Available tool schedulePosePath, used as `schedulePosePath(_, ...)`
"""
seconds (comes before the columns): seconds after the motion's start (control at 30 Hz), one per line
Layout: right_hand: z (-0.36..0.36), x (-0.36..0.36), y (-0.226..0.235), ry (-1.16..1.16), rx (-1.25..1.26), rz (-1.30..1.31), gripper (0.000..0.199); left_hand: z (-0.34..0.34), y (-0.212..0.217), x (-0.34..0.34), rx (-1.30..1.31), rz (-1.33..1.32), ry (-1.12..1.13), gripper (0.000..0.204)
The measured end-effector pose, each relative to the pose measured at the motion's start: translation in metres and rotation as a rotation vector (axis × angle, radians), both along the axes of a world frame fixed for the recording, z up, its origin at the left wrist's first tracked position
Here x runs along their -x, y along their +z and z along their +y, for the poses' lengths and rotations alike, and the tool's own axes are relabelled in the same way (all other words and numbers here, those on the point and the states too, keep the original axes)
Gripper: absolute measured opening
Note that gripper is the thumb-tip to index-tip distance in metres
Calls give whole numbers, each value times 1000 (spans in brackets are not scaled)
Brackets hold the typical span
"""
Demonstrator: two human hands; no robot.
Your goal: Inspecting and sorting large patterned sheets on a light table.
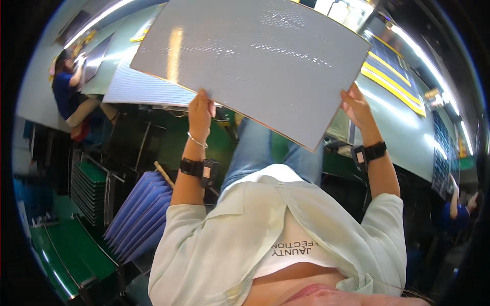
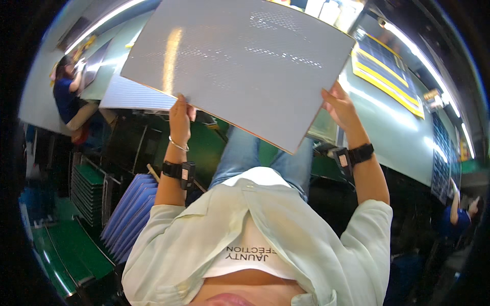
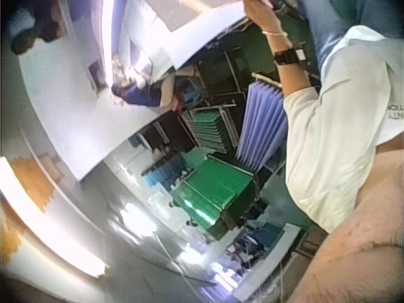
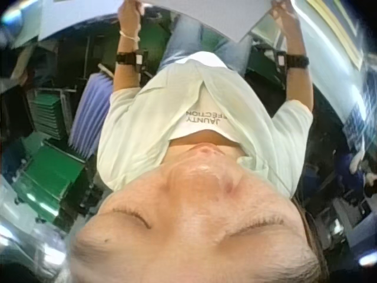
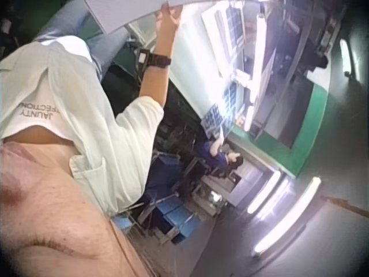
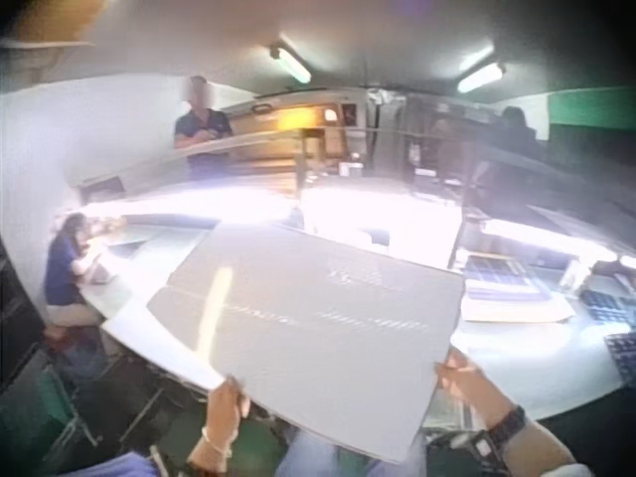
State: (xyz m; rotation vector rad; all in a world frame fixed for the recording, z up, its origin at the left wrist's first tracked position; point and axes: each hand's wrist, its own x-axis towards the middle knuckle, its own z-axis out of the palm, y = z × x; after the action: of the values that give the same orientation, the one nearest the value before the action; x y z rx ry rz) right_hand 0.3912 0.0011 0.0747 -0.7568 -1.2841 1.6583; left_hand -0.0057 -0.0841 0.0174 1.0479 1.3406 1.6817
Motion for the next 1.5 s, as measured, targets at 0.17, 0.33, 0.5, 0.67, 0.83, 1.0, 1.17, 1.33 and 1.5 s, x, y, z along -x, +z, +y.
schedulePosePath(0.17,-9,-6,-4,-51,-34,42,49,14,7,-9,-40,-23,-83,47)
schedulePosePath(0.33,-13,-2,-7,-171,-224,-62,50,29,40,-24,-103,-553,-46,44)
schedulePosePath(0.5,-29,27,-20,-322,-307,-154,51,51,74,-5,-372,-815,-75,44)
schedulePosePath(0.67,-60,1,-16,-11,-195,-105,44,56,132,23,-536,-598,-96,43)
schedulePosePath(0.83,-48,-95,41,-554,-432,-373,57,48,204,37,-616,-317,-316,39)
schedulePosePath(1.0,-40,-27,81,-453,-592,-288,70,60,256,38,-302,957,117,29)
schedulePosePath(1.17,-59,-71,-40,-523,-192,-425,29,153,261,-36,-603,969,-249,29)
schedulePosePath(1.33,-107,-33,-12,-176,-51,-601,45,109,287,-113,-322,1109,-470,35)
schedulePosePath(1.5,-45,-47,-49,-244,209,345,26,121,305,-165,-763,1142,-349,43)
